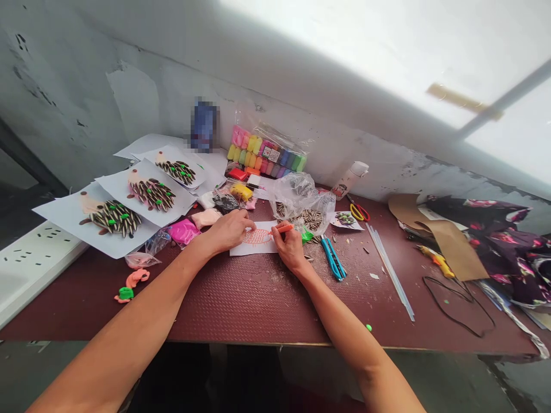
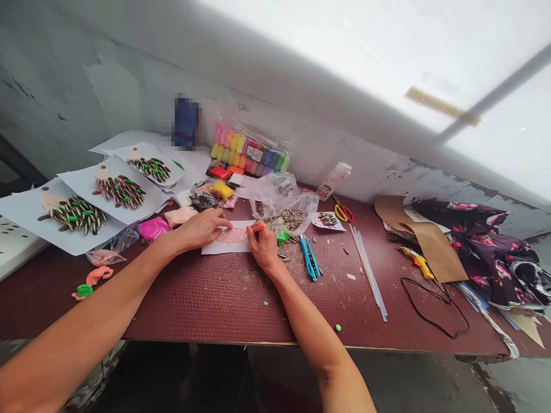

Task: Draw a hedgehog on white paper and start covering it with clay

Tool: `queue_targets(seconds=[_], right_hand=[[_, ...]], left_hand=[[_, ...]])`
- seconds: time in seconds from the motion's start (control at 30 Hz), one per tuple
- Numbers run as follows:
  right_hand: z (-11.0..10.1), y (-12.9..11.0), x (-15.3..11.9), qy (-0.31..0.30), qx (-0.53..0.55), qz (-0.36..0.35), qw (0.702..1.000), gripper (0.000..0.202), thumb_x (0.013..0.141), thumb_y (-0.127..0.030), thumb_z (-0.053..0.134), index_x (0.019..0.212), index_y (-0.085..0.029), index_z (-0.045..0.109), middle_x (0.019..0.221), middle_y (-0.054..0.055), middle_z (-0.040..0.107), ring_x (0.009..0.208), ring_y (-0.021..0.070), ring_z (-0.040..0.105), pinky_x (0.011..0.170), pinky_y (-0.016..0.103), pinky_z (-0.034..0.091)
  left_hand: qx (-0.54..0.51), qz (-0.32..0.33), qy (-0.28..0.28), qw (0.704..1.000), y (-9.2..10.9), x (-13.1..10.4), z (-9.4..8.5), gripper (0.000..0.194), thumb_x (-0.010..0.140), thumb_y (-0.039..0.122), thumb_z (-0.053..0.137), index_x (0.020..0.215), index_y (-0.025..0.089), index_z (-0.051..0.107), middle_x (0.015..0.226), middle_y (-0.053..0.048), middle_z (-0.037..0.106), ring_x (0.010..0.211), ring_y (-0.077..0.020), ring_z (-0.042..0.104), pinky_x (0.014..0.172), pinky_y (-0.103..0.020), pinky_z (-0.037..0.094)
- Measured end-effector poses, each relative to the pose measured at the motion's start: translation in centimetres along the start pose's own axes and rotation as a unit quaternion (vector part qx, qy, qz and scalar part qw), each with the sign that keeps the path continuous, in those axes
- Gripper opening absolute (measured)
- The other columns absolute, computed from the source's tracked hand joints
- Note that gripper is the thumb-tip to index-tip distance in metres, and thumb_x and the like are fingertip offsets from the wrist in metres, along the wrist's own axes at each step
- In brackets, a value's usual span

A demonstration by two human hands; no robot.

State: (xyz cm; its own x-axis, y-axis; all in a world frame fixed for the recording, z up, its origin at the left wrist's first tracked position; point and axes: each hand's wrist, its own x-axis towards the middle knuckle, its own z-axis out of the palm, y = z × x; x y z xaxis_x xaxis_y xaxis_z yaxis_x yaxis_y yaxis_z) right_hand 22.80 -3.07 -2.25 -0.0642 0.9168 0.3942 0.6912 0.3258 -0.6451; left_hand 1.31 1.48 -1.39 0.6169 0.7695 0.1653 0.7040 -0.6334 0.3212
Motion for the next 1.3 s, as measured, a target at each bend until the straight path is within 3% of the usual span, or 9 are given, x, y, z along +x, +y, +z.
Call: queue_targets(seconds=[1.3], right_hand=[[0.01, -0.04, -0.11, 0.007, -0.008, -0.003, 1.0, 0.027, 0.092, -0.04, 0.048, 0.071, -0.023, 0.05, 0.063, -0.001, 0.057, 0.055, 0.0145, 0.052, 0.059, 0.027, 0.039]], left_hand=[[0.013, -0.005, -0.005, 1.0, 0.17, 0.07, 0.03, 0.037, 0.09, 0.01, 0.051, 0.111, 0.024, 0.076, 0.105, -0.008, 0.065, 0.102, -0.0235, 0.06, 0.093, -0.035, 0.048]])
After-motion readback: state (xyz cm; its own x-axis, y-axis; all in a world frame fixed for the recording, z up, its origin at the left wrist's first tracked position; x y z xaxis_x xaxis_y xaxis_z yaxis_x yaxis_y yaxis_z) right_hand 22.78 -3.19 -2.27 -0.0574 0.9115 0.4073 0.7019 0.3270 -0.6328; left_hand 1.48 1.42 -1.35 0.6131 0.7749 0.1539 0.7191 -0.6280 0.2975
